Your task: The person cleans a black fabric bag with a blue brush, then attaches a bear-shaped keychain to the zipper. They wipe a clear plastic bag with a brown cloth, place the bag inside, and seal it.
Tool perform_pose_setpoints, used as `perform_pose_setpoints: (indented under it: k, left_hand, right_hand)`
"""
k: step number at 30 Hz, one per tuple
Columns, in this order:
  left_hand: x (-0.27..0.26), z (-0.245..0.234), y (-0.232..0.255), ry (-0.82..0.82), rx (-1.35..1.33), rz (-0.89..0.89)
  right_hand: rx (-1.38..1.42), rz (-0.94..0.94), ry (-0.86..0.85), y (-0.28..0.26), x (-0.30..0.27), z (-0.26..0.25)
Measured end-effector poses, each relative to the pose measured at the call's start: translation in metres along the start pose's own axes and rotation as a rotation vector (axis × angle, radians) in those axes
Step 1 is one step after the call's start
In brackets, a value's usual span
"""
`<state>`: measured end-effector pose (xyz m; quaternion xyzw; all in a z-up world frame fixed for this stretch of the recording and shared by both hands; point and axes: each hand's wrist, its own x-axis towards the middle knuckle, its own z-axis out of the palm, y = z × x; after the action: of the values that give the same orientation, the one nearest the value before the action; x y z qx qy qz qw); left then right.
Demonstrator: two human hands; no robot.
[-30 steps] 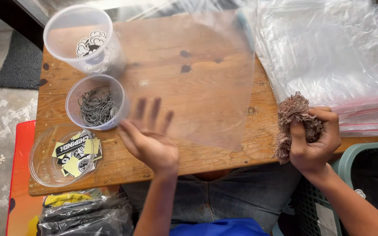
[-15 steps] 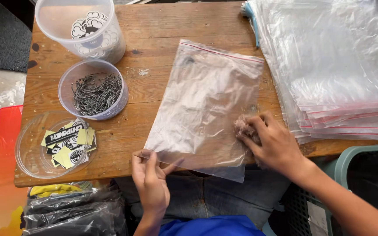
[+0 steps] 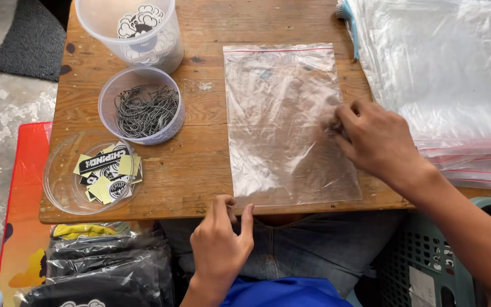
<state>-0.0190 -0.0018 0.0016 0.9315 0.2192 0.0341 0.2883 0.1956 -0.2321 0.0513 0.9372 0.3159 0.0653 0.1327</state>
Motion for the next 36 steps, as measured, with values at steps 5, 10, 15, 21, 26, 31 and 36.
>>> perform_pose_setpoints:
  k: [5, 10, 15, 21, 26, 31, 36]
  left_hand:
    - [-0.005, -0.007, 0.004, 0.443, -0.194, 0.529]
    - [-0.009, -0.003, 0.001, 0.499, -0.233, 0.631]
    - [0.002, 0.014, -0.011, 0.378, -0.167, 0.584]
    - [0.008, 0.036, -0.022, 0.507, -0.144, 0.607]
    - [0.012, 0.045, -0.023, 0.564, -0.118, 0.578]
    - [0.013, 0.052, -0.025, 0.589, -0.116, 0.560]
    - [0.014, 0.057, -0.028, 0.609, -0.114, 0.560]
  right_hand:
    - [0.447, -0.337, 0.030, -0.057, -0.001, -0.044]
    - [0.559, -0.520, 0.163, -0.108, 0.007, -0.035]
    - [0.626, -0.628, 0.128, -0.135, 0.012, -0.020]
    - [0.535, -0.662, 0.102, -0.138, 0.018, 0.006]
    - [0.589, -0.631, 0.130, -0.136, 0.028, 0.008]
    - [0.498, -0.569, 0.211, -0.126, 0.046, 0.018]
    - [0.482, -0.533, 0.239, -0.116, 0.065, 0.025]
